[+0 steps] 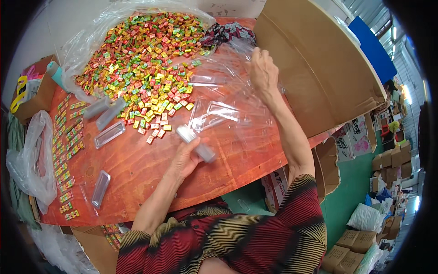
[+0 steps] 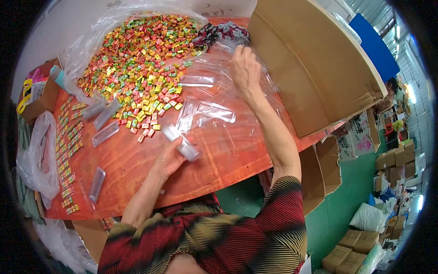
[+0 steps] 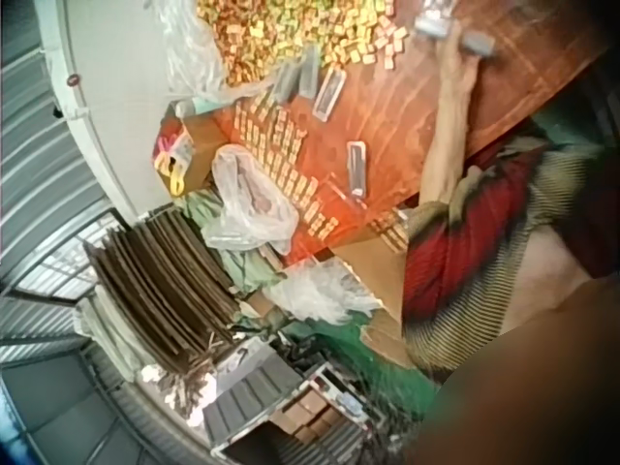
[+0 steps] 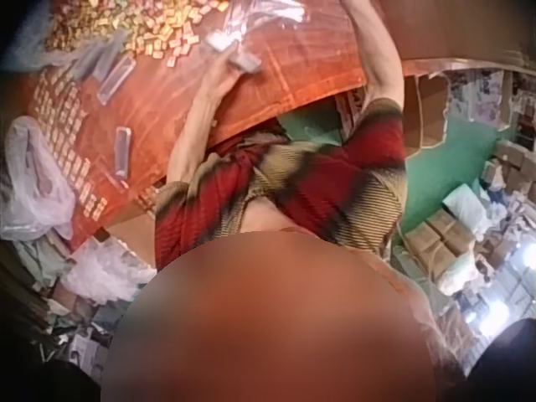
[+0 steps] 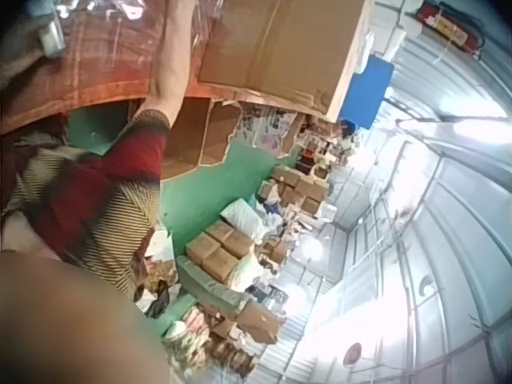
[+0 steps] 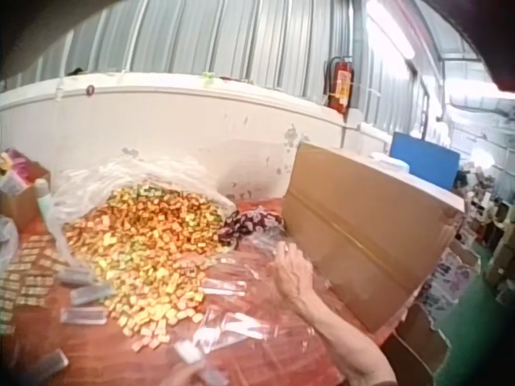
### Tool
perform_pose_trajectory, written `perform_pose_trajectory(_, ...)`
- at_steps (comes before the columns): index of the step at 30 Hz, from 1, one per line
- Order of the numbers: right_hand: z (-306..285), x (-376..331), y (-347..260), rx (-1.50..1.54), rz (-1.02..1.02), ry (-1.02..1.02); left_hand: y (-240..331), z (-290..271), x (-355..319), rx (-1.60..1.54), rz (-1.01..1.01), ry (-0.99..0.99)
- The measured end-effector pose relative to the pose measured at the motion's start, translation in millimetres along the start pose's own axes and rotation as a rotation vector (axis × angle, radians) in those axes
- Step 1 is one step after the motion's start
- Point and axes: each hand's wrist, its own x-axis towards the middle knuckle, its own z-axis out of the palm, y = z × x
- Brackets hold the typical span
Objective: Packing small colorful packets or items into clear plastic containers at a factory workbench.
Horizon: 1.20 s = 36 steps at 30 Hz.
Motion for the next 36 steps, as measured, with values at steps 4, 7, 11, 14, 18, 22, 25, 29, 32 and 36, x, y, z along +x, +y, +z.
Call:
perform_pose_trajectory(4, 9.3, -56.7, -38.2, 0.334, -0.298, -0.213, 3.4, 2.6, -5.7, 0.065, 0.084, -0.031)
perform_pose_trajectory(7, -20.2, -93.7, -70.9, 0.87, -0.161, -1.12, 5.8, 12.0, -8.6, 0.125, 0.205, -0.03)
perform_pose_trajectory(11, -2.4, -116.4, -72.2, 1.215, -0.015, -1.191, 9.8, 16.8, -10.5, 0.184, 0.221, -0.048)
perform_pose_trajectory(14, 5.4, -113.7, -63.4, 1.31, 0.046, -1.261, 9.5, 21.1, -10.2, 0.127, 0.213, -0.082)
perform_pose_trajectory(18, 5.7, -106.9, -62.8, 1.253, -0.006, -1.221, 8.4, 6.2, -2.8, 0.12, 0.161, -0.093)
perform_pose_trajectory(22, 5.2, -50.3, -47.4, 0.305, -0.366, -0.386, 11.9, -6.4, -4.8, 0.029, 0.091, 0.03)
perform_pose_trajectory(25, 17.4, 7.0, -17.2, 0.03, -0.23, 0.076, 5.0, -4.5, -4.2, -0.064, 0.011, 0.017)
perform_pose_trajectory(29, 17.5, -18.1, -45.2, 0.229, -0.332, -0.036, 6.4, 4.0, -9.3, -0.084, 0.055, -0.035)
perform_pose_trajectory(32, 6.4, -85.2, -67.5, 0.941, -0.331, -0.736, 10.7, 9.5, -8.5, 0.035, 0.167, -0.1)
perform_pose_trajectory(36, -8.8, -112.7, -79.2, 1.12, -0.088, -1.093, 8.5, 4.3, -6.3, 0.094, 0.172, -0.107)
